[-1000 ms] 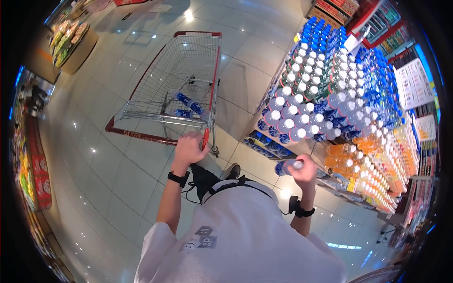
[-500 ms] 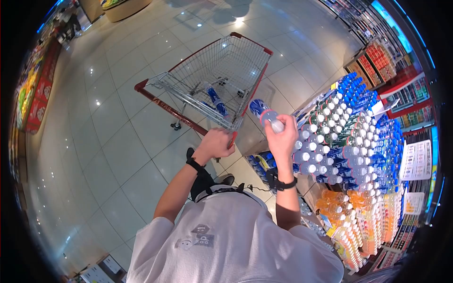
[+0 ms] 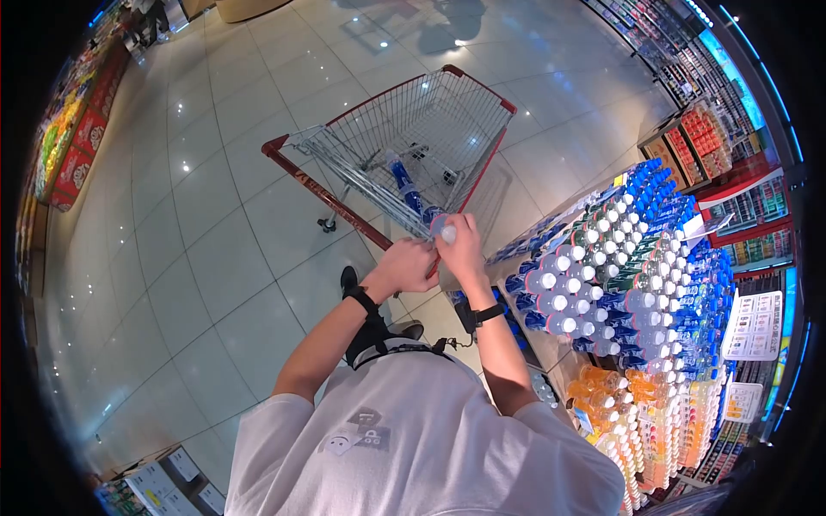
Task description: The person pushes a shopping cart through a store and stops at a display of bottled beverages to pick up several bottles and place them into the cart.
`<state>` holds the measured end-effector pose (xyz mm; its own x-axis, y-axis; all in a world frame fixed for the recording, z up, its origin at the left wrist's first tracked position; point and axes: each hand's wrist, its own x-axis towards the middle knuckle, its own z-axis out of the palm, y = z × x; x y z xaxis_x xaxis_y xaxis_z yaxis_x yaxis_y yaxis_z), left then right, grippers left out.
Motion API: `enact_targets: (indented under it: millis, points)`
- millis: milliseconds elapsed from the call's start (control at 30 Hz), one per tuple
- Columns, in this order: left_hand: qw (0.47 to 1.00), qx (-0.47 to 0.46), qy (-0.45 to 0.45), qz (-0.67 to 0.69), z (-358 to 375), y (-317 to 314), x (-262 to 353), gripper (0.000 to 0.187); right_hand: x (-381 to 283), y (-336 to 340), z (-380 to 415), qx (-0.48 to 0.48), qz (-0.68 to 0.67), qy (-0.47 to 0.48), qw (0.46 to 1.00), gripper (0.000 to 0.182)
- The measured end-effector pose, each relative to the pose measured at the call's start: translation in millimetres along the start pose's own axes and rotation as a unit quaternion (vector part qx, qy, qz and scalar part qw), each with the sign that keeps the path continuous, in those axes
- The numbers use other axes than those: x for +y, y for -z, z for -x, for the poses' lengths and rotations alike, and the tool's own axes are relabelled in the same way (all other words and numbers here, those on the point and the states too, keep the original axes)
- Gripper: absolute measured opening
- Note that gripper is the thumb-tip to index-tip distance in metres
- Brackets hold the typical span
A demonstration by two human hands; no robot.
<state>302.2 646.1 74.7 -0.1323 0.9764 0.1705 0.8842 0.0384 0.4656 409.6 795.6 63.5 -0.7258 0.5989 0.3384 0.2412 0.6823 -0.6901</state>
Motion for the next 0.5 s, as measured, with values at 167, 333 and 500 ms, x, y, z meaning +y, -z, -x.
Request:
enact_targets:
  millis: [167,333,500]
  points:
    - [1.000,0.006,-0.008,-0.005,-2.7,-5.4,0.5,0.039,3.6,4.3,-8.8,-0.014,0.008,-0.012,1.000,0.037]
    - [1.000,-0.012,-0.005,-0.008,-5.1,-6.3,5.0,0.041,8.1,5.0,-11.0,-0.026,0.033,-0.030,0.999,0.034]
    - [1.000,0.011,-0.009,-0.003,-6.7,-8.1,6.8,0.038,8.8,5.9,-13.7,-0.029,0.042,-0.036,0.998,0.032]
